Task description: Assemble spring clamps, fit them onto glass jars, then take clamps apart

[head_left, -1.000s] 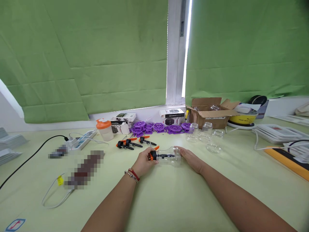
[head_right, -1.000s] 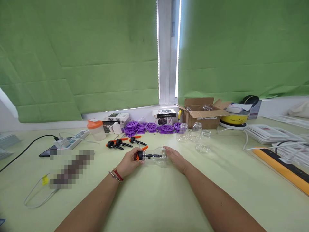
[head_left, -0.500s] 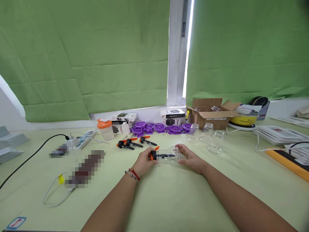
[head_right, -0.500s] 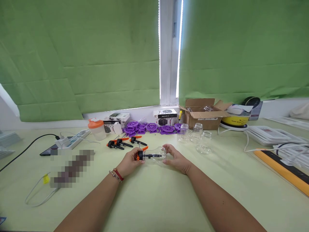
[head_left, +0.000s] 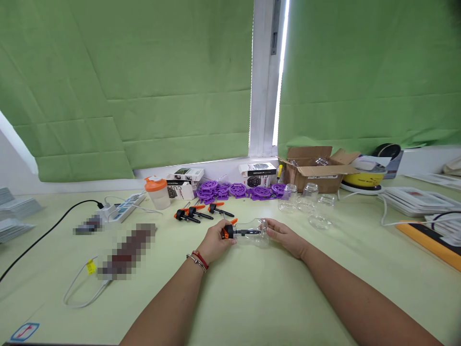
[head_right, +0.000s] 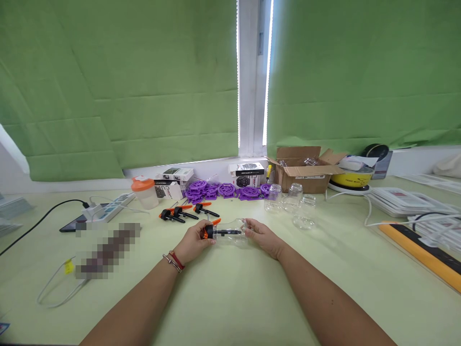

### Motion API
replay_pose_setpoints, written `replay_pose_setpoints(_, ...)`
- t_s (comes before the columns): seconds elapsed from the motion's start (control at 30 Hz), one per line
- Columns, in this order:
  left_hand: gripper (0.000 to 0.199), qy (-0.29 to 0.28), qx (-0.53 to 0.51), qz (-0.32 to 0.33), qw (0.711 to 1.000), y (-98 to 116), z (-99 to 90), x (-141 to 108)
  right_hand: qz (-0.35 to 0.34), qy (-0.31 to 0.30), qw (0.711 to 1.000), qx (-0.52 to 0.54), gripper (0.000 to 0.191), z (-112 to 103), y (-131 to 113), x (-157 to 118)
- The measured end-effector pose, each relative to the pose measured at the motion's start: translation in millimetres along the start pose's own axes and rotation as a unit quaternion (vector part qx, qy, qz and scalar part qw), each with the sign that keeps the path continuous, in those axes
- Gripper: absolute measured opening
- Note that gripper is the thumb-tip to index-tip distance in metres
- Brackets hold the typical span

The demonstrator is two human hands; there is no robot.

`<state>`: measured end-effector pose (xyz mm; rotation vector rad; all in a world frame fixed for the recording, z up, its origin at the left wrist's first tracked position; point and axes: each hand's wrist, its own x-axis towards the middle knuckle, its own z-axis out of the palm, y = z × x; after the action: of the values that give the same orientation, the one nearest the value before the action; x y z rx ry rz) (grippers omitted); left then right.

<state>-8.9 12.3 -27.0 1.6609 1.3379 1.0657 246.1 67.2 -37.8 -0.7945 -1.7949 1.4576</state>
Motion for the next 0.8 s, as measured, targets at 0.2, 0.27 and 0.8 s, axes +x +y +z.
replay_pose_setpoints(0.2, 0.040, -0.002, 0.005, 0.005, 1.000, -3, 0.1, 0, 0.016, 0.004, 1.000, -0.004, 0.055, 2, -7, -1)
replay_pose_setpoints(0.27, 0.040, -0.004, 0.007, 0.005, 1.000, -4, 0.0, 1, 0.020, 0.015, 0.999, -0.022, 0.056, 3, -7, -1)
replay_pose_setpoints(0.8, 0.041, -0.005, -0.011, 0.005, 1.000, -10, 1.1, 3, 0.012, 0.070, 0.993, -0.090, 0.059, 7, -3, 3)
